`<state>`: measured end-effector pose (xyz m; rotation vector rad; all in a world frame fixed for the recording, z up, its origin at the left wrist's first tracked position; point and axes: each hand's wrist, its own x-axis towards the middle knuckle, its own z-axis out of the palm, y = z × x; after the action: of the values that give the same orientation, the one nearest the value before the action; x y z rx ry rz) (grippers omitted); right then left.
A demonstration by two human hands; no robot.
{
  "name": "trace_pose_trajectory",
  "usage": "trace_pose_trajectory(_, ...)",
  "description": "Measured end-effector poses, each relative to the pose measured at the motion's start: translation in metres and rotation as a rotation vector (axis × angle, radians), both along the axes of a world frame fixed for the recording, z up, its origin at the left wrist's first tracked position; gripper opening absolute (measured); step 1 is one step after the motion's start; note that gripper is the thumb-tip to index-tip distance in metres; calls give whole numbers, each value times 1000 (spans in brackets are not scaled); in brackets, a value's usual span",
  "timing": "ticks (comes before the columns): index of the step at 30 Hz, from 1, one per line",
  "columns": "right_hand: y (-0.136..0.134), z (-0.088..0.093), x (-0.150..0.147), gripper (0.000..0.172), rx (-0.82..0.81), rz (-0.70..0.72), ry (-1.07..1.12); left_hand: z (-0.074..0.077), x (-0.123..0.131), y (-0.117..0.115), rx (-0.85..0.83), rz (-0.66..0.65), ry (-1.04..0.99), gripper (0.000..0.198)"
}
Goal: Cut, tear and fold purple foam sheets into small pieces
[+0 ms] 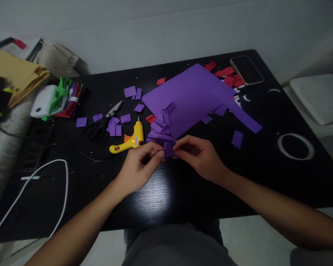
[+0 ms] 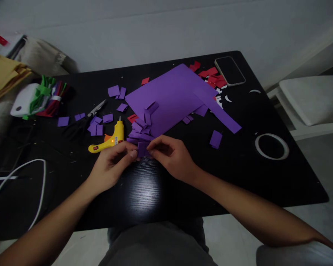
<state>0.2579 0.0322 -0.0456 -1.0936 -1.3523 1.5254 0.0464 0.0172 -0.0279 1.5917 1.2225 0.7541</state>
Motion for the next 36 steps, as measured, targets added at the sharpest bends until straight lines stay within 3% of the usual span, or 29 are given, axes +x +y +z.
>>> trace_pose_trajectory(5,-2,2,0,7,17,8,7,-2,0,-1,88,-17,74,17)
trace_pose_trajectory(12,-6,3,-3,28,57,-18,-35,0,3,-2,350,-68,230,13)
trace_pose_trajectory(16,-7,3,-3,28,50,-20,-35,-1,4,-3,437,-135,242,12)
trace_pose_trajectory(22,-2,3,-1,22,-24,-37,14,6,-10,5,464,-178,322,9)
trace_pose_trajectory(26,5,1,1,25,-60,-102,21,9,-33,21,444,75,683,30)
trace_pose_trajectory(29,10,2,3,27,-92,-141,9,5,-47,30,390,150,946,43)
trace_pose_trajectory(36,18,-1,8,28,-175,-201,86,0,-67,36,261,26,929,44)
